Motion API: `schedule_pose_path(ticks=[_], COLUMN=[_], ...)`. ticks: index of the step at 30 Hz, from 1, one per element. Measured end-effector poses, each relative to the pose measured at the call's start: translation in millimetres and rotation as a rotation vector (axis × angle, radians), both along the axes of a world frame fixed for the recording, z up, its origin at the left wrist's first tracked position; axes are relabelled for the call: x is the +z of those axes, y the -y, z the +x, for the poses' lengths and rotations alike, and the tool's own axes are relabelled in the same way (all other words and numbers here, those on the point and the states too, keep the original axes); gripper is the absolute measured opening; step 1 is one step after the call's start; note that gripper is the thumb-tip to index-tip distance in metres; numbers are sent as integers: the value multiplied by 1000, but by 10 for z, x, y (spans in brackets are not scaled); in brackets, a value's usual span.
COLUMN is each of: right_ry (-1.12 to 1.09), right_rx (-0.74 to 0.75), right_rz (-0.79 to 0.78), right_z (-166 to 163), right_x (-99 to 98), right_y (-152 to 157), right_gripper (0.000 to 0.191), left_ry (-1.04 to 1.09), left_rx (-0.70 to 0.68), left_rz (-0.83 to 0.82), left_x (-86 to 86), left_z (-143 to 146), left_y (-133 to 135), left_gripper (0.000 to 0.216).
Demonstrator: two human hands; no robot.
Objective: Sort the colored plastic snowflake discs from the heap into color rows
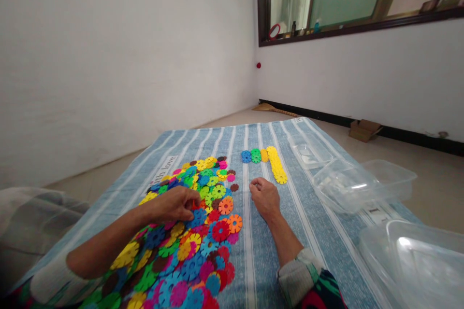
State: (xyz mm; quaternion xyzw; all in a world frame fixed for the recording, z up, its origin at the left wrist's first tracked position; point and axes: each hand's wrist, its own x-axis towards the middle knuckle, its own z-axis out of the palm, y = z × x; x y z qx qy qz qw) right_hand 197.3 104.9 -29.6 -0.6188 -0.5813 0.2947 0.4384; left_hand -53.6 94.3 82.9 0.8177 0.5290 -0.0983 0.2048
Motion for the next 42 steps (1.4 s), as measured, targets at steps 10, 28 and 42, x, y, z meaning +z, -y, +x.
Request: schedule_pose_path(ticks=[10,28,42], right_ry=[34,5,32], right_rx=[-9,-12,-20], right_rz=[16,3,-5], right_z=[-14,-35,-32], right_x=[3,-11,8], right_y=[-8,-24,-19], right_gripper=[18,17,17], left_ry=[421,497,416], left_rx=[39,381,346], left_rz=[-136,341,438], left_x=[14,-693,-700], left_z=[15,1079,1155], left_y=[-524,-1645,-1646], left_gripper=[13,18,24])
